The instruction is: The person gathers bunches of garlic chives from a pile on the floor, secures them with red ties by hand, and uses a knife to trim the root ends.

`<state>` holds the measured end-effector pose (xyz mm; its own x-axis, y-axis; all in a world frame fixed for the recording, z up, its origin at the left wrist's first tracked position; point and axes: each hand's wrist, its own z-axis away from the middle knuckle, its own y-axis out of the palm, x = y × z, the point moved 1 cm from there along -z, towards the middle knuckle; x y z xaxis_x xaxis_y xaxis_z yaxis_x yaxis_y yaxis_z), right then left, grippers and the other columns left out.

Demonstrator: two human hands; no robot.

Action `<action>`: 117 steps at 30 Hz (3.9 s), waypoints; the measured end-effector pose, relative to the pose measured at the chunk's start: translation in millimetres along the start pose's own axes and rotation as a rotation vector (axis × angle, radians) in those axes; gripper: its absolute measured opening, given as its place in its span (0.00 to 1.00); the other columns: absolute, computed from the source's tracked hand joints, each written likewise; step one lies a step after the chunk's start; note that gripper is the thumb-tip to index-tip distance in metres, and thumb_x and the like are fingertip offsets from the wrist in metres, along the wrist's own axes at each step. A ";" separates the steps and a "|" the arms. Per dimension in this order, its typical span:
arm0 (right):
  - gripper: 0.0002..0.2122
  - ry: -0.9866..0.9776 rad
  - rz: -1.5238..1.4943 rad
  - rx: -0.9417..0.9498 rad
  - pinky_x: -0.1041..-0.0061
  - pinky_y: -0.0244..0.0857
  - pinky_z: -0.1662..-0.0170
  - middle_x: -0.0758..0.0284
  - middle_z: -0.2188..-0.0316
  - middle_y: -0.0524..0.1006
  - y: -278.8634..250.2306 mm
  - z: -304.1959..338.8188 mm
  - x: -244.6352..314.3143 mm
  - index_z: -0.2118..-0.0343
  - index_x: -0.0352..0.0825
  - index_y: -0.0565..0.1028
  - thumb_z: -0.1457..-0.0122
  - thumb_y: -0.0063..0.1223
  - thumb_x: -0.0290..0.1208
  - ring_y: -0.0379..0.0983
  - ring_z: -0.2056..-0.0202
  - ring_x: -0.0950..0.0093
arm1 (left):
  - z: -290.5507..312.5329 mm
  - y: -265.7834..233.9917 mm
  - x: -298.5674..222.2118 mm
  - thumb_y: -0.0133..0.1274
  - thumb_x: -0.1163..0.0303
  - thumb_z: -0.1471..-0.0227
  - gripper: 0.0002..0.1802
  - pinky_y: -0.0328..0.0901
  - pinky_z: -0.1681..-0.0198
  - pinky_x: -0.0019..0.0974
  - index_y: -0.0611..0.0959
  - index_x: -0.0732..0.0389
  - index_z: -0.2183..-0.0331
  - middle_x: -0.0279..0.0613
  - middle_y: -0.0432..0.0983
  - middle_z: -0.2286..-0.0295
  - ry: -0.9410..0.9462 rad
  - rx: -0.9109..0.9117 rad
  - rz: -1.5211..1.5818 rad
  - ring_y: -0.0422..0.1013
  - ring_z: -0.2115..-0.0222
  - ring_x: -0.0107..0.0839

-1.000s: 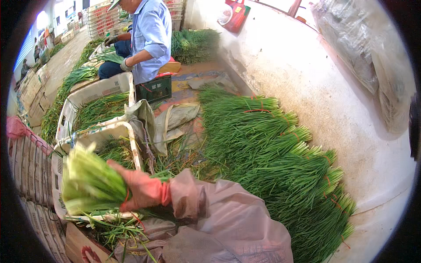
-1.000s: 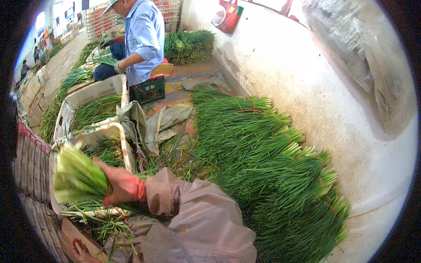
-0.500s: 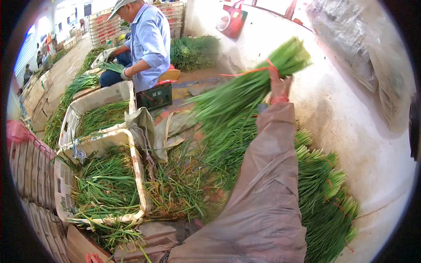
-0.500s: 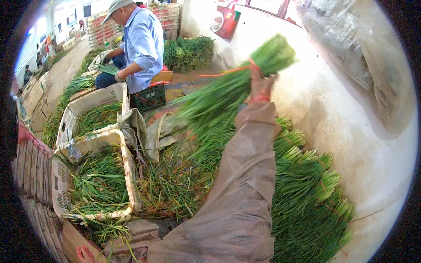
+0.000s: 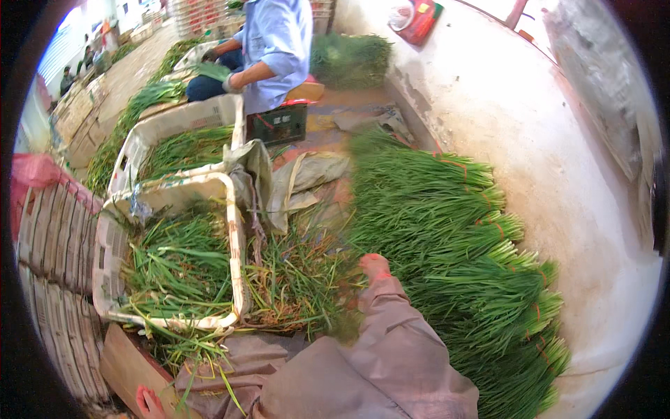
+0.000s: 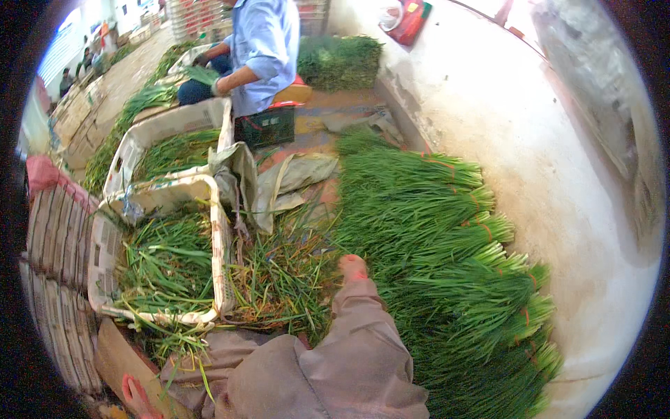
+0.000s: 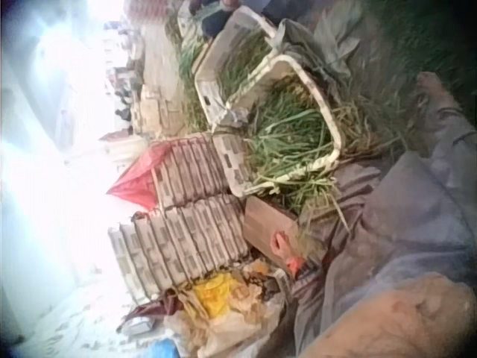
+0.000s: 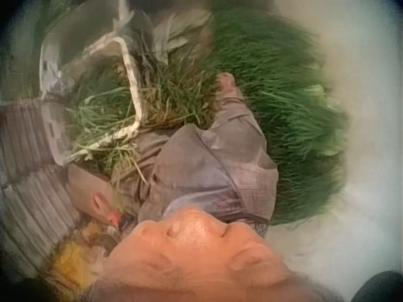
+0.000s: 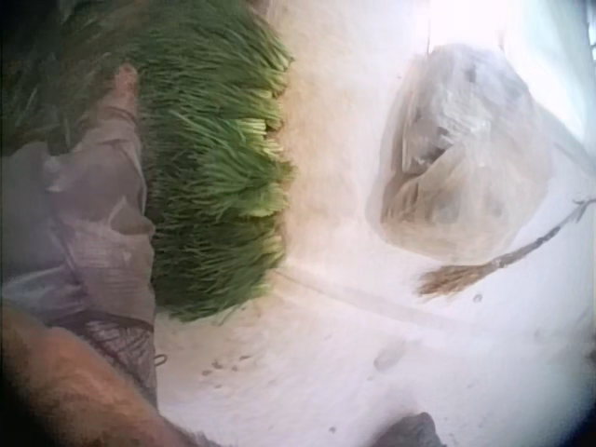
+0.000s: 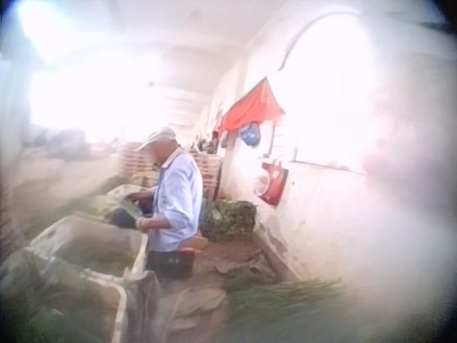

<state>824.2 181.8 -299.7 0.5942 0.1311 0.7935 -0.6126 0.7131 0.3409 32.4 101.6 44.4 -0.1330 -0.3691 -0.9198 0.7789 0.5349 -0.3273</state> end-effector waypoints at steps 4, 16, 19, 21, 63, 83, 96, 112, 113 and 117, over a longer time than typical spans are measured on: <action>0.14 -0.506 0.838 0.083 0.76 0.65 0.63 0.65 0.66 0.75 178.8 109.3 104.6 0.58 0.29 0.70 0.46 0.54 0.29 0.69 0.67 0.78 | 17.2 18.4 -3.1 0.49 0.60 0.46 0.19 0.60 0.60 0.28 0.74 0.58 0.55 0.32 0.72 0.62 0.076 -0.068 0.132 0.65 0.62 0.22; 0.44 -0.763 1.329 1.956 0.62 0.51 0.41 0.54 0.41 0.50 439.4 332.7 4.9 0.40 0.43 0.54 0.61 0.66 0.42 0.46 0.40 0.53 | 98.9 -7.8 45.0 0.47 0.64 0.45 0.16 0.66 0.59 0.30 0.77 0.69 0.65 0.41 0.76 0.68 -0.110 -0.448 0.167 0.72 0.66 0.29; 0.45 -1.554 1.606 2.022 0.61 0.52 0.41 0.53 0.39 0.45 423.7 328.5 -50.6 0.39 0.53 0.51 0.64 0.64 0.42 0.46 0.40 0.51 | 123.1 -5.9 46.3 0.48 0.67 0.46 0.13 0.65 0.61 0.28 0.78 0.67 0.64 0.37 0.76 0.70 -0.180 -0.493 0.045 0.71 0.68 0.25; 0.38 -1.549 1.436 1.898 0.65 0.61 0.45 0.52 0.39 0.46 427.5 316.8 -84.6 0.40 0.53 0.52 0.55 0.53 0.26 0.50 0.42 0.51 | 136.0 -5.1 50.2 0.48 0.68 0.45 0.12 0.64 0.61 0.27 0.78 0.67 0.64 0.37 0.76 0.70 -0.222 -0.555 0.060 0.71 0.68 0.25; 0.13 -0.466 1.564 2.097 0.80 0.64 0.71 0.66 0.75 0.75 486.3 353.5 -135.1 0.56 0.33 0.72 0.44 0.45 0.22 0.70 0.74 0.80 | 105.8 -21.6 292.6 0.59 0.46 0.65 0.25 0.67 0.65 0.46 0.82 0.58 0.71 0.51 0.75 0.75 -0.866 -1.219 -0.437 0.72 0.69 0.51; 0.13 -0.512 1.611 2.142 0.73 0.63 0.71 0.60 0.78 0.75 479.1 393.4 -112.3 0.57 0.31 0.72 0.41 0.42 0.31 0.70 0.76 0.72 | 176.8 1.5 207.9 0.49 0.70 0.47 0.07 0.58 0.81 0.26 0.76 0.61 0.74 0.33 0.72 0.79 -0.079 -1.104 0.971 0.62 0.84 0.20; 0.13 -0.529 1.645 2.005 0.70 0.65 0.64 0.56 0.71 0.76 471.2 396.6 -97.4 0.60 0.35 0.74 0.40 0.42 0.37 0.74 0.69 0.63 | 180.5 -29.3 32.7 0.47 0.73 0.47 0.07 0.66 0.70 0.26 0.76 0.65 0.66 0.41 0.77 0.69 0.056 -0.974 0.659 0.70 0.75 0.24; 0.12 -0.620 1.497 2.146 0.69 0.66 0.64 0.56 0.69 0.76 475.5 380.4 -98.5 0.57 0.40 0.74 0.43 0.46 0.32 0.74 0.67 0.60 | 156.8 -84.4 -82.0 0.49 0.64 0.46 0.09 0.67 0.59 0.36 0.76 0.59 0.68 0.40 0.75 0.63 0.522 -0.715 0.778 0.72 0.65 0.29; 0.12 -0.570 1.568 2.121 0.68 0.66 0.63 0.55 0.64 0.76 478.6 378.9 -96.3 0.56 0.39 0.73 0.43 0.46 0.31 0.73 0.64 0.58 | 146.6 -82.8 -95.9 0.49 0.65 0.46 0.09 0.68 0.59 0.35 0.76 0.60 0.67 0.42 0.74 0.61 0.480 -0.671 0.866 0.72 0.63 0.31; 0.14 -0.745 1.232 2.104 0.68 0.67 0.58 0.55 0.59 0.74 493.6 395.7 -76.3 0.55 0.37 0.70 0.45 0.47 0.28 0.72 0.59 0.57 | 57.5 -75.0 -60.3 0.48 0.69 0.46 0.09 0.68 0.56 0.36 0.75 0.64 0.64 0.47 0.72 0.60 0.235 -0.546 1.035 0.72 0.61 0.36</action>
<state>270.3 251.3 7.5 -0.1124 -0.6824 0.7223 -0.1152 -0.7130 -0.6916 17.2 40.1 136.9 0.2513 0.5457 -0.7994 0.2263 0.7699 0.5967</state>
